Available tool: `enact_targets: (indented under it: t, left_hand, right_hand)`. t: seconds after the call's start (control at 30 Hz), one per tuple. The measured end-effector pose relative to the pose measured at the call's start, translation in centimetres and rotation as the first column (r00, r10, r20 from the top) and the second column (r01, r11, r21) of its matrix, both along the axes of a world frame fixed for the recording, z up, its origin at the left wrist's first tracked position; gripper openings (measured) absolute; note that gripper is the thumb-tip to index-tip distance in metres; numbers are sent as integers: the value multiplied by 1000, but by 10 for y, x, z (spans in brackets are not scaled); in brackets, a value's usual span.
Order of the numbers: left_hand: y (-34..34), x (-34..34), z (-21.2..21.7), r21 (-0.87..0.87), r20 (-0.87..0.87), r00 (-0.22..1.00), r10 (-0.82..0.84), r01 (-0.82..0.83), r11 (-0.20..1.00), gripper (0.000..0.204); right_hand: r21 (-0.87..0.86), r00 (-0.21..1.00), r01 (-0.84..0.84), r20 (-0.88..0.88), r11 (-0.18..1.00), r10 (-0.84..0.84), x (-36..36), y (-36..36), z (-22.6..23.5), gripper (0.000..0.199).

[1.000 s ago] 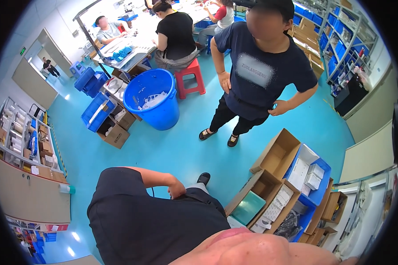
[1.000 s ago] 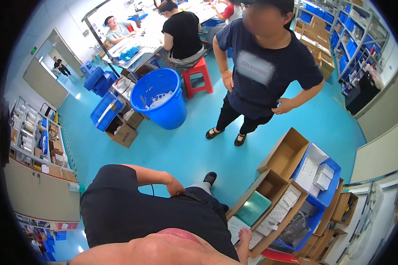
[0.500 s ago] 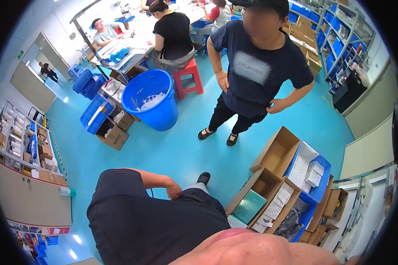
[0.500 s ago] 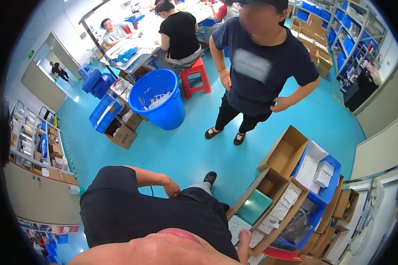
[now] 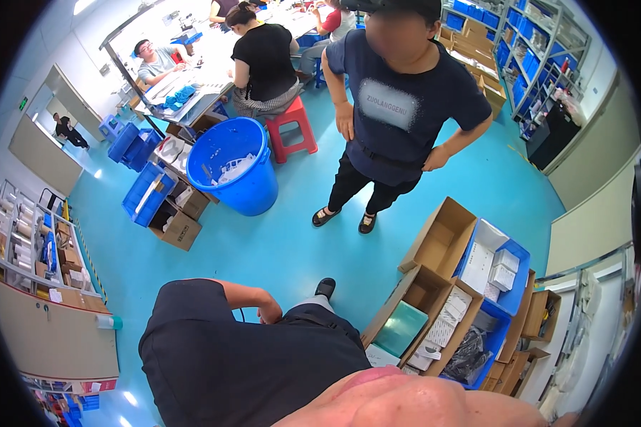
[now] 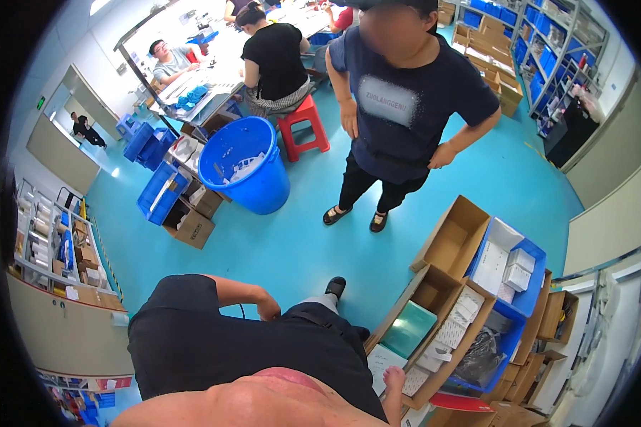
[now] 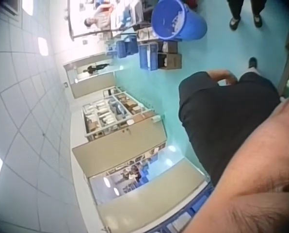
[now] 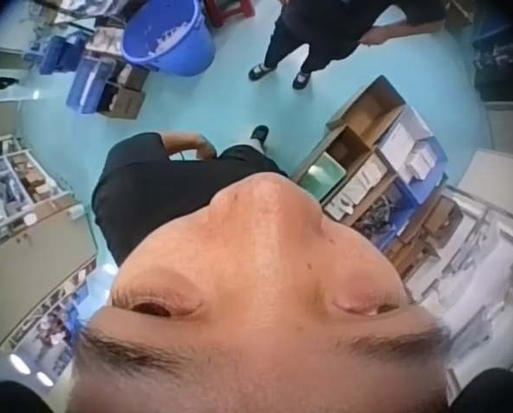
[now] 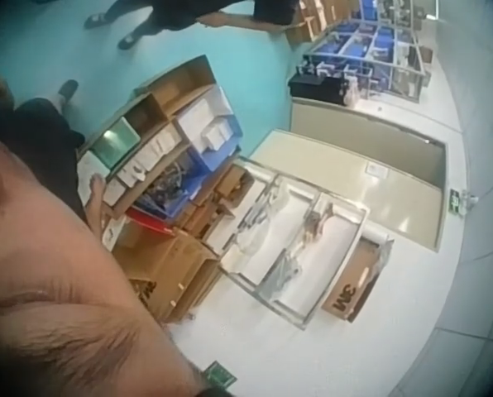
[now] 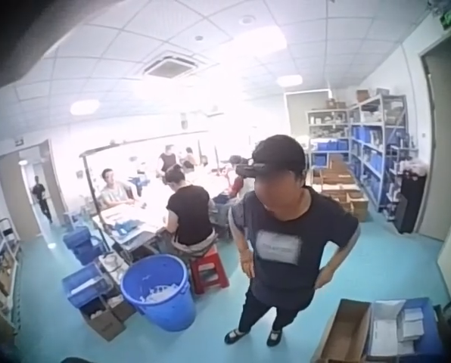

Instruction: Gathering bundles of white material from a shelf and inspecting a folder containing production logs and red circular stickers in a factory environment.

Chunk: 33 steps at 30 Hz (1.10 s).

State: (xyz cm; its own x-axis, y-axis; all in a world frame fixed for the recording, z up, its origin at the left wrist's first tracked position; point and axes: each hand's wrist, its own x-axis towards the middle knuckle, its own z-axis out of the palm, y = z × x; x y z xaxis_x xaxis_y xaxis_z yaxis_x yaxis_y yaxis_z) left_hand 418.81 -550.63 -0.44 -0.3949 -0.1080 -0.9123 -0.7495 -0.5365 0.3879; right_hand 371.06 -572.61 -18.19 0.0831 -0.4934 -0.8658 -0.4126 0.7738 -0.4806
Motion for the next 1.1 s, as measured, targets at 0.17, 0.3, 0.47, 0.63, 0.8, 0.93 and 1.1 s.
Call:
enact_targets:
  t: [0.17,0.3,0.47,0.63,0.8,0.93,1.1]
  left_hand:
    - [24,2,-52,-98,-28,1000,8,-10,995,34]
    - [21,0,-54,-191,-155,987,-27,-4,981,43]
    - [7,-7,1,-203,-72,997,-27,12,979,47]
    - [3,-6,1,-177,-75,995,-66,52,983,48]
    - [-8,-9,19,-214,-163,985,-64,28,976,46]
    - [-11,-10,8,-193,-213,972,-103,62,979,48]
    - [-6,-9,-26,-229,-253,964,-80,21,973,52]
  right_hand:
    - [10,1000,8,18,1000,-8,-4,0,-3,14]
    - [54,999,-13,37,998,11,-6,-4,4,11]
    - [-52,999,-36,13,998,37,6,2,32,12]
    - [-35,998,-53,-35,998,51,3,10,24,14]
    - [-23,999,-35,-29,999,34,-1,14,16,13]
    - [26,995,-94,-34,995,95,-4,10,13,13]
    - [62,999,-38,-1,997,38,-10,17,9,12]
